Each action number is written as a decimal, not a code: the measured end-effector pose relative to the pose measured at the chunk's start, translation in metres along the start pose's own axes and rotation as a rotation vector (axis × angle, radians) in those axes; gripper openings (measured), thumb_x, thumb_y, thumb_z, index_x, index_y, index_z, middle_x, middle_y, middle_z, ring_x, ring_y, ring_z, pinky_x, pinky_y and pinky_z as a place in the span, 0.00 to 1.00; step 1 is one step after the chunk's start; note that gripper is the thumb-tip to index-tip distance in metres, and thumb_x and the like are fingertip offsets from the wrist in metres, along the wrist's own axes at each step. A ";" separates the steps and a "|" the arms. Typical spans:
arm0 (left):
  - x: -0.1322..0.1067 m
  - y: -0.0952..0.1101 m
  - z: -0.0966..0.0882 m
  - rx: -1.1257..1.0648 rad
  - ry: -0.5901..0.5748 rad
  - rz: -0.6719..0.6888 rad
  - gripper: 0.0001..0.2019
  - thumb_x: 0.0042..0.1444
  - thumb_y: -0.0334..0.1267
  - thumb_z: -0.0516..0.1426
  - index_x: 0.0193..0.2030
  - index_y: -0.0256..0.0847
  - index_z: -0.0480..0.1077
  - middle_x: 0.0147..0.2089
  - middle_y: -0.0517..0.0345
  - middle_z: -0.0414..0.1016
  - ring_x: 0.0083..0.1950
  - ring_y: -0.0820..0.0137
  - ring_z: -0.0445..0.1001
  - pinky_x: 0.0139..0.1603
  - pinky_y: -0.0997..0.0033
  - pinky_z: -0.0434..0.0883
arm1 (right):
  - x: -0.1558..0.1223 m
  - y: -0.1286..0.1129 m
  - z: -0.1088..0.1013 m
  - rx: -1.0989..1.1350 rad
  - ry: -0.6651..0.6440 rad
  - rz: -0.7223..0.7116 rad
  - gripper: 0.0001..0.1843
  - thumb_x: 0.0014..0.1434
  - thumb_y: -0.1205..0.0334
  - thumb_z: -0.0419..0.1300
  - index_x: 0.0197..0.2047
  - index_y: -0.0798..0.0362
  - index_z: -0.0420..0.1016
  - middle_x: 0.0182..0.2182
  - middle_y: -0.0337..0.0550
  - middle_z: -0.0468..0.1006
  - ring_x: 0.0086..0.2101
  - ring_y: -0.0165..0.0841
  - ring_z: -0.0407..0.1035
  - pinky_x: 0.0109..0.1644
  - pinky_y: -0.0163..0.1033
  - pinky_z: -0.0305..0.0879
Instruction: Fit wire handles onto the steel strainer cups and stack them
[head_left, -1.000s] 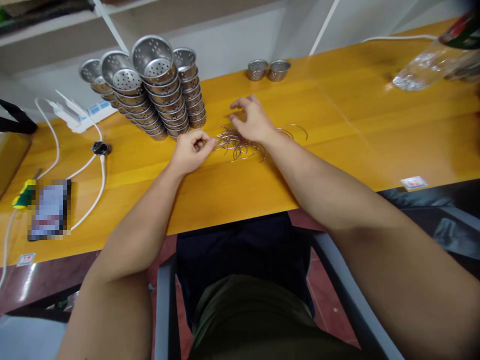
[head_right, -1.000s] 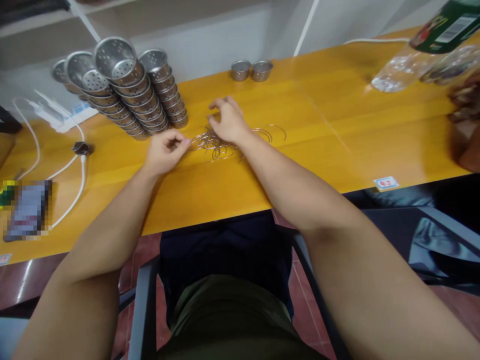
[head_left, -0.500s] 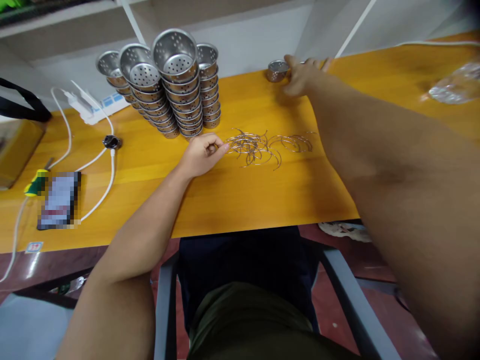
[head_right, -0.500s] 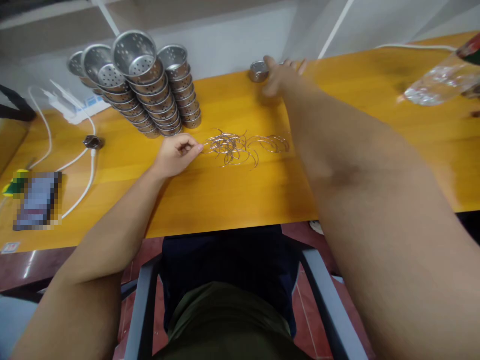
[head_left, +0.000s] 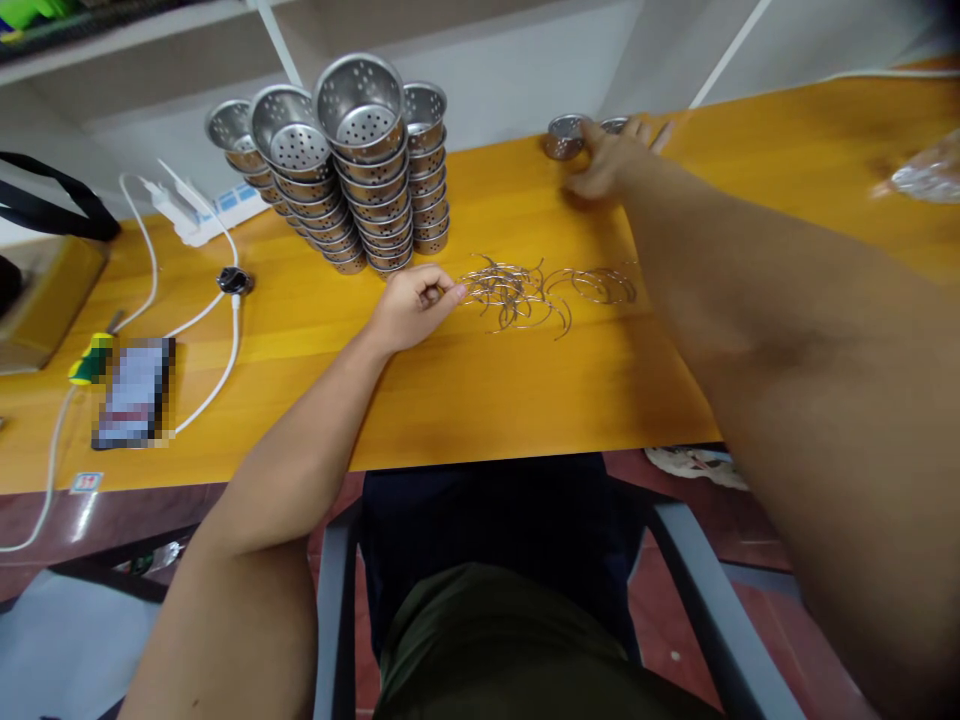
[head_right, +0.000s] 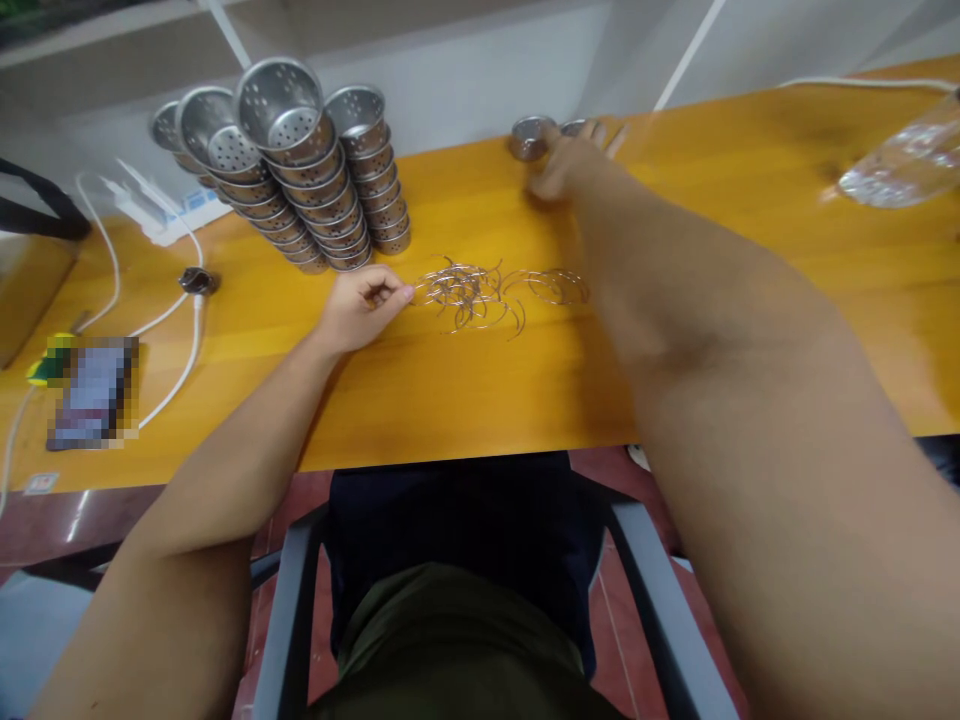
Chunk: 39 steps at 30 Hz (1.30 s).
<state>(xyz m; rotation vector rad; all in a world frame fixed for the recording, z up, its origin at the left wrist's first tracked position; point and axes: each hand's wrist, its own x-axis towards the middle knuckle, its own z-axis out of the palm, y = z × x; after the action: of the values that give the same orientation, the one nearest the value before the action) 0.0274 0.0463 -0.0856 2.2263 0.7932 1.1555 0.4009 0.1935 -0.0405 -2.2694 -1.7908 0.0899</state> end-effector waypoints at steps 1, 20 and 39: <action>0.000 0.000 0.000 -0.009 0.004 0.007 0.12 0.76 0.41 0.69 0.38 0.42 0.80 0.30 0.61 0.71 0.29 0.72 0.64 0.31 0.70 0.60 | 0.001 0.001 0.000 0.005 0.000 -0.001 0.55 0.75 0.59 0.85 0.94 0.51 0.65 0.85 0.96 0.53 0.88 0.69 0.45 0.80 0.85 0.41; 0.002 0.001 0.002 -0.026 -0.002 0.013 0.14 0.74 0.45 0.69 0.36 0.43 0.80 0.29 0.59 0.73 0.27 0.72 0.64 0.28 0.72 0.60 | -0.038 0.001 0.008 0.231 0.096 -0.239 0.09 0.83 0.80 0.68 0.57 0.65 0.90 0.64 0.73 0.86 0.67 0.53 0.76 0.81 0.68 0.51; -0.002 -0.009 0.025 -0.154 0.086 0.010 0.43 0.67 0.69 0.81 0.74 0.50 0.71 0.65 0.47 0.83 0.65 0.52 0.90 0.65 0.51 0.91 | -0.197 -0.068 -0.056 0.666 -0.303 -0.803 0.09 0.67 0.58 0.77 0.45 0.46 0.84 0.40 0.45 0.84 0.47 0.53 0.79 0.62 0.60 0.79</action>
<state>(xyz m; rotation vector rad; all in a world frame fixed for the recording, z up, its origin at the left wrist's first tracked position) 0.0452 0.0471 -0.1054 2.0692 0.7030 1.2794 0.2998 0.0092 0.0087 -1.0416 -2.2336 0.7676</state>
